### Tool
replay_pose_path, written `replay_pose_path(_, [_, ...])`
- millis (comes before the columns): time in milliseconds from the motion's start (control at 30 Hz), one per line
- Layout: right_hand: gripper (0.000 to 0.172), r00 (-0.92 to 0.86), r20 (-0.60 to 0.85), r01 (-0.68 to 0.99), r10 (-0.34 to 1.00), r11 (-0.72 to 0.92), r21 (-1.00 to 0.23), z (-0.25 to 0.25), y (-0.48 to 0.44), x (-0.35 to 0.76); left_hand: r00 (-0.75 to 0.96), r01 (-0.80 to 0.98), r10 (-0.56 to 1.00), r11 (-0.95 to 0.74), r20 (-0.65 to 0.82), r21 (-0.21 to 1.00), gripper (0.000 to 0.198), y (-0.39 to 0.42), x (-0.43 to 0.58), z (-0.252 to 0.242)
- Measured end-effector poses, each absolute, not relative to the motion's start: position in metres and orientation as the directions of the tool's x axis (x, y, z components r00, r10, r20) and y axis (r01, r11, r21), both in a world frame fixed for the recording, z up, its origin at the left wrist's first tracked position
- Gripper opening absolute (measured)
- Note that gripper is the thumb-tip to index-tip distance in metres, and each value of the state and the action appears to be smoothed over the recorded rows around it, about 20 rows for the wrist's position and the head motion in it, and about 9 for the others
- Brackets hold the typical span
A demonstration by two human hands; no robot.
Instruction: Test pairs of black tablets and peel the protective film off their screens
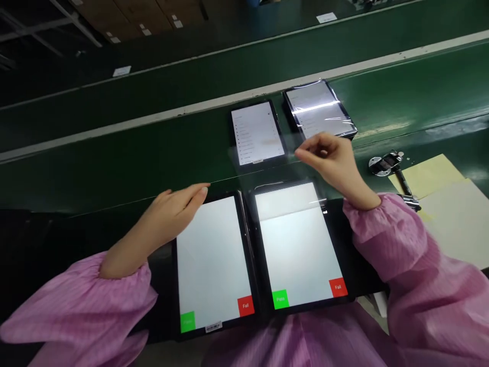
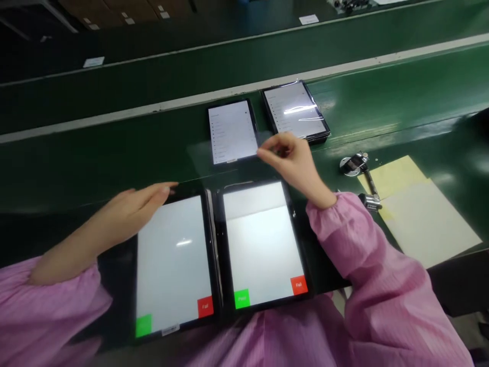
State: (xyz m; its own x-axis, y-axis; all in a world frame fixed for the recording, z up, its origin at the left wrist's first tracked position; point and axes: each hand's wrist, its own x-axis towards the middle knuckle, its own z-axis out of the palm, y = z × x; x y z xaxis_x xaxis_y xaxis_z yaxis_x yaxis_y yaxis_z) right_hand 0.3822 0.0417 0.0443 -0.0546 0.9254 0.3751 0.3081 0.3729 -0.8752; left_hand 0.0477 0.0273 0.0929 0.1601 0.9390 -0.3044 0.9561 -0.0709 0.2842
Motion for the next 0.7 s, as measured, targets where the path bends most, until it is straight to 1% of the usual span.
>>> replay_pose_path(67, [0.018,0.052,0.359,0.255,0.932,0.336,-0.907,0.041,0.051,0.387,0.136,0.96,0.925,-0.035,-0.354,0.276,0.066,0.025,0.044,0.09])
replay_pose_path(200, [0.021,0.137,0.381,0.241,0.915,0.342,-0.908,0.037,0.053,0.39,0.181,0.951,0.934,-0.086,-0.308,0.296,0.062,0.016,0.05,0.086])
replay_pose_path(300, [0.018,0.117,0.404,0.259,0.907,0.364,-0.895,0.034,0.053,0.388,0.224,0.94,0.941,-0.139,-0.255,0.311,0.061,0.013,0.057,0.088])
replay_pose_path(400, [0.014,0.095,0.401,0.278,0.911,0.362,-0.89,0.033,0.055,0.388,0.247,0.933,0.947,-0.176,-0.206,0.313,0.064,0.014,0.061,0.089])
replay_pose_path(533, [0.012,0.063,0.379,0.27,0.923,0.35,-0.897,0.039,0.054,0.388,0.345,0.896,0.92,-0.263,-0.186,0.359,0.062,0.015,0.067,0.089])
replay_pose_path(700, [0.012,0.039,0.361,0.263,0.932,0.339,-0.903,0.052,0.048,0.385,0.38,0.882,0.92,-0.328,-0.098,0.338,0.057,0.011,0.071,0.091])
